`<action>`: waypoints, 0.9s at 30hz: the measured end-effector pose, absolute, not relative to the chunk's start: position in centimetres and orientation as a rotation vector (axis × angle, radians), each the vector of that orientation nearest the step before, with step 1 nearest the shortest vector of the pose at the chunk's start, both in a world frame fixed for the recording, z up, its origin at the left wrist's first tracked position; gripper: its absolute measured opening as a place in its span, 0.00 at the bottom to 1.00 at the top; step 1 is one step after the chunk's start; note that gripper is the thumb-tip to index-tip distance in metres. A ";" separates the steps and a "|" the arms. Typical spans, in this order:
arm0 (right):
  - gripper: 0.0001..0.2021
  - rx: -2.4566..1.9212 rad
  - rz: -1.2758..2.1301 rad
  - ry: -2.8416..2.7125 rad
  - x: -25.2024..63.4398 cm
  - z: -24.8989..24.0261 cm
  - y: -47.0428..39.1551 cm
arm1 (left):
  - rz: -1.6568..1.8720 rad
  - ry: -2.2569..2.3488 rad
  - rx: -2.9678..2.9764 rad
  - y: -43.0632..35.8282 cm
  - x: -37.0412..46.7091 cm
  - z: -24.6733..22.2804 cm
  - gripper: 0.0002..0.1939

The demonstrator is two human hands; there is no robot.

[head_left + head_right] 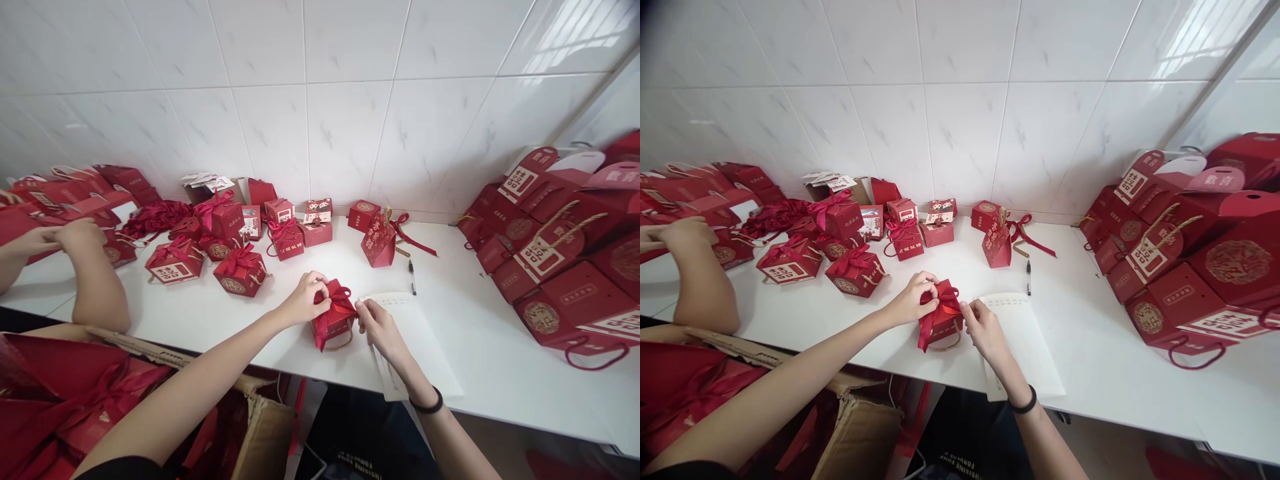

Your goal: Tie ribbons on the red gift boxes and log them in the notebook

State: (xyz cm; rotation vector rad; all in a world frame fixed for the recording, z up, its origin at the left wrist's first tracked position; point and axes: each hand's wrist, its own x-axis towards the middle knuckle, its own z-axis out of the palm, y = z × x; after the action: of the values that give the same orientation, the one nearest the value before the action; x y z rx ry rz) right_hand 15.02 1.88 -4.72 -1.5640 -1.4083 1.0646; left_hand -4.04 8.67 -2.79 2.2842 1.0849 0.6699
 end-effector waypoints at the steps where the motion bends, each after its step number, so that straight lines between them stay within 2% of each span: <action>1: 0.25 -1.544 1.127 -1.367 14.8 -4.9 2.1 | 0.671 1.085 2.285 8.7 -4.1 -2.8 0.03; 12: 0.25 -1.339 1.343 -1.325 15.0 -5.3 1.9 | 0.662 1.082 2.253 8.7 -3.9 -3.0 0.03; 27: 0.17 -1.325 1.131 -1.593 15.1 -5.2 0.3 | 0.623 1.067 2.281 8.7 -3.7 -2.9 0.05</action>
State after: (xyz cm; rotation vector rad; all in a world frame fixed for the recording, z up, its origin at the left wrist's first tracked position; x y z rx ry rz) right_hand 15.05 0.33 -5.24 -1.3252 -1.5930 1.1312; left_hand -3.73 8.65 -2.87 2.2812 1.0667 0.6226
